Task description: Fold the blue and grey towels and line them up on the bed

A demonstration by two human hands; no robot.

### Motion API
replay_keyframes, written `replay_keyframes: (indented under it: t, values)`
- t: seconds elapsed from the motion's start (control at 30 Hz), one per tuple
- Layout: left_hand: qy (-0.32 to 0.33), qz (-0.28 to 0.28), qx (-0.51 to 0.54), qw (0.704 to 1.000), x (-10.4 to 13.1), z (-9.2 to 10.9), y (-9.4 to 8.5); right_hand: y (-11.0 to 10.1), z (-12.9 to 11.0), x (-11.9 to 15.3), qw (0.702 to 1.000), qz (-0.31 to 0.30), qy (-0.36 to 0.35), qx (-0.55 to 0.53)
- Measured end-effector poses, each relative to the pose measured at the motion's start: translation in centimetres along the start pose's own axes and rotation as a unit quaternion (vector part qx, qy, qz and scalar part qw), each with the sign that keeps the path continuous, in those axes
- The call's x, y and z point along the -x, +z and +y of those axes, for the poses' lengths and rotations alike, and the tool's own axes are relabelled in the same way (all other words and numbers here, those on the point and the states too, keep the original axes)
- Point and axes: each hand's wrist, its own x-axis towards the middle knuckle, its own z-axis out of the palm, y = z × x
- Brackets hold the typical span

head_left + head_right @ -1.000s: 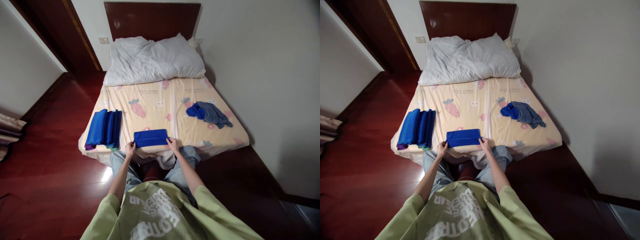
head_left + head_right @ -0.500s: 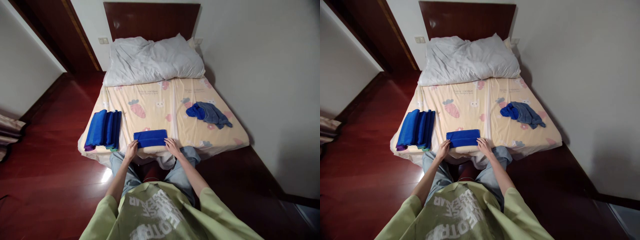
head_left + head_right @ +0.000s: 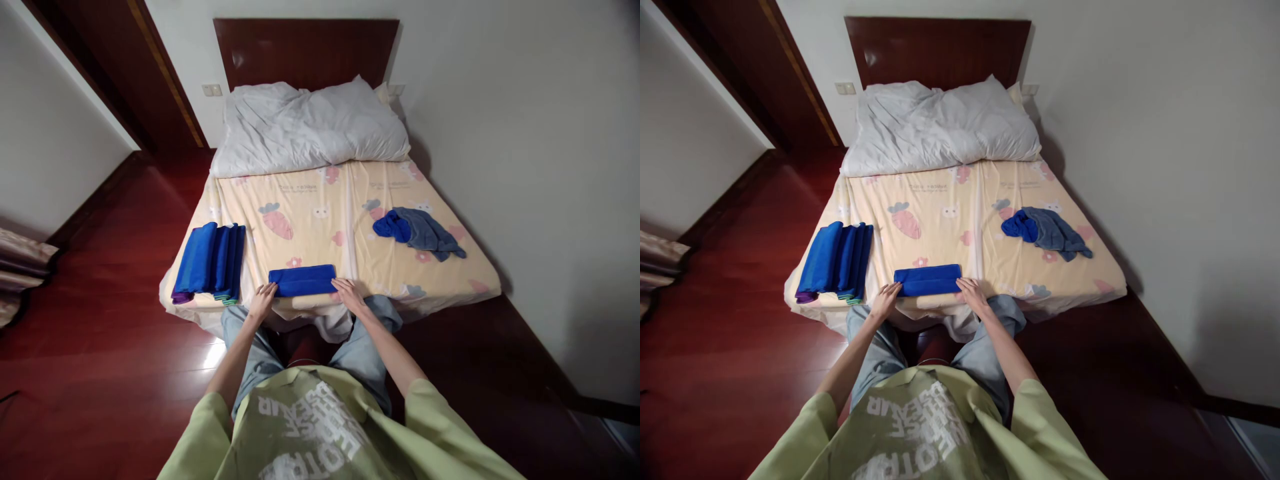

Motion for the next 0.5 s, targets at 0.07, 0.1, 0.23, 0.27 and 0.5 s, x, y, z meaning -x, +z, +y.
replay_keyframes:
  t: [0.07, 0.1, 0.23, 0.27, 0.5]
  values:
    - [0.015, -0.007, 0.014, 1.0, 1.1, -0.2, 0.2, 0.0, 0.1, 1.0, 1.0, -0.014, -0.013, -0.019]
    - [0.015, -0.005, 0.026, 1.0, 1.5, -0.3, 0.4, 0.1, 0.1, 1.4, 0.999, -0.014, -0.012, -0.03]
    - [-0.037, 0.049, 0.1, 0.993, 1.9, -0.5, 1.2, 1.0, 0.1, 1.7, 0.995, 0.041, 0.038, -0.077]
    - [-0.054, 0.064, 0.122, 0.989, 1.8, -0.6, 1.3, 1.3, 0.2, 1.5, 0.993, 0.058, 0.056, -0.091]
    - [-0.203, 0.105, 0.185, 0.956, 0.3, -1.0, 1.3, 2.8, 2.0, -0.6, 0.962, 0.111, 0.197, -0.155]
